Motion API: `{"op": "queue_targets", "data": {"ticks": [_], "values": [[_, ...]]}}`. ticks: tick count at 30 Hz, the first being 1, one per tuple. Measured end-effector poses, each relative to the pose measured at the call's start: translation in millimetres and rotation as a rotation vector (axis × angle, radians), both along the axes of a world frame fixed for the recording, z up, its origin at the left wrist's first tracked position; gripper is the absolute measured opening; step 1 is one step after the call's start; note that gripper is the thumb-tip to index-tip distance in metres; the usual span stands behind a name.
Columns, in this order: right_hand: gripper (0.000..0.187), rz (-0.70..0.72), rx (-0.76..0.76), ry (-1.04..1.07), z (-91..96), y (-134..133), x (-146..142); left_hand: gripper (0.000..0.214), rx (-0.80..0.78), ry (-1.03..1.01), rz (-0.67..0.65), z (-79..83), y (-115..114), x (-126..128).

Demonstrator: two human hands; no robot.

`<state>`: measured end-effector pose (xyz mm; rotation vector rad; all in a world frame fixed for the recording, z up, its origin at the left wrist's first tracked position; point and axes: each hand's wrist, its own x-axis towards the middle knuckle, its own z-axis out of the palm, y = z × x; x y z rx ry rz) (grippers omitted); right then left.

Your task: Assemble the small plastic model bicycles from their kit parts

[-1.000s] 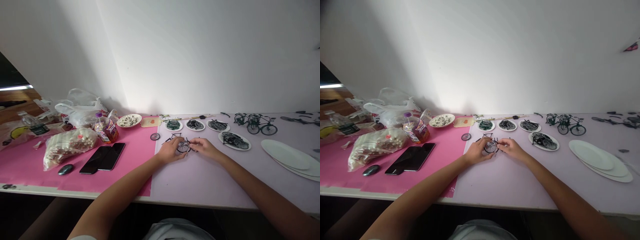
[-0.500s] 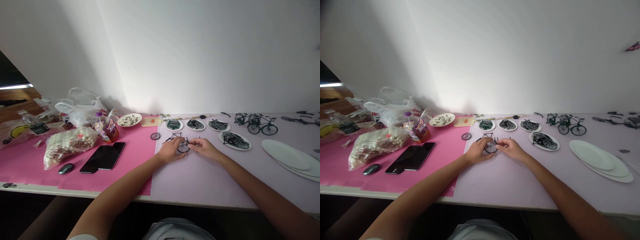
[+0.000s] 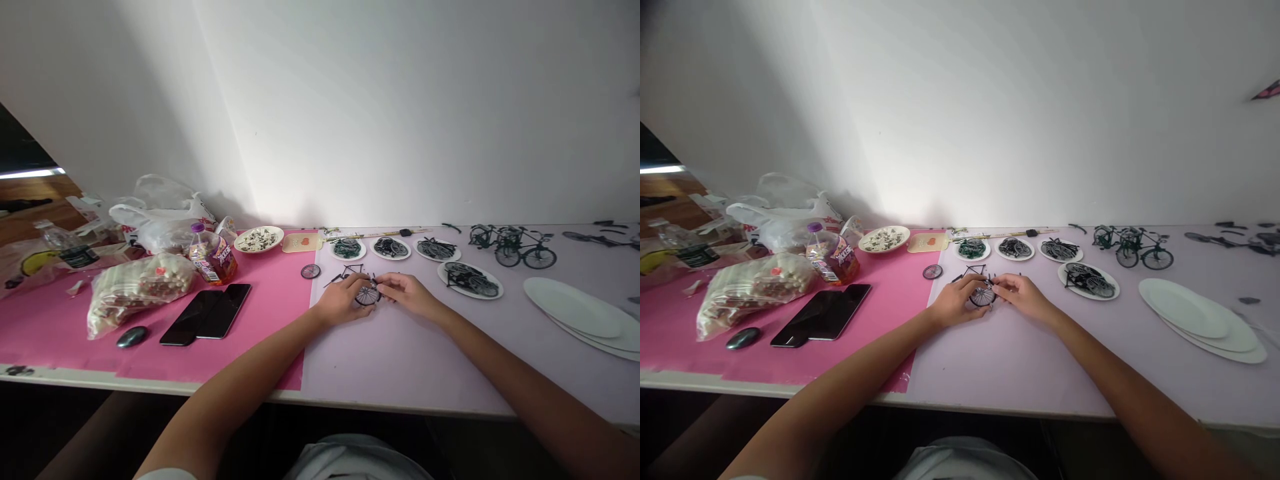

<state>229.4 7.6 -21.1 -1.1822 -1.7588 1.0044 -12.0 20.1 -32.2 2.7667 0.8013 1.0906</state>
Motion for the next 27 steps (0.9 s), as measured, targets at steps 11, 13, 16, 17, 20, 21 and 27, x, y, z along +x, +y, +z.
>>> {"op": "queue_targets", "data": {"ticks": [11, 13, 16, 17, 20, 21, 27], "values": [[0.044, -0.036, 0.056, -0.071, -6.9, 4.2, 2.1, 0.042, 0.021, 0.01, -0.001, -1.0, 1.0, 0.3], [0.044, -0.04, 0.062, -0.077, -6.3, 3.7, 1.6, 0.042, 0.02, 0.007, -0.002, -1.0, 0.8, 0.1], [0.044, -0.044, 0.068, -0.082, -5.2, 2.9, 1.0, 0.043, 0.026, 0.0, -0.001, -1.2, 0.7, 0.1], [0.043, -0.045, 0.069, -0.081, -4.8, 2.5, 0.8, 0.043, 0.031, -0.004, 0.001, -1.3, 0.7, 0.2], [0.042, -0.042, 0.065, -0.07, -3.6, 1.7, -0.1, 0.042, 0.036, -0.005, 0.006, -1.9, 0.8, 0.5], [0.042, -0.04, 0.061, -0.066, -3.2, 1.4, -0.5, 0.042, 0.034, -0.002, 0.008, -2.0, 0.8, 0.6], [0.037, -0.057, 0.068, -0.073, 1.2, -2.0, -3.5, 0.041, 0.033, 0.011, 0.01, -1.9, 1.0, 0.6]]}}
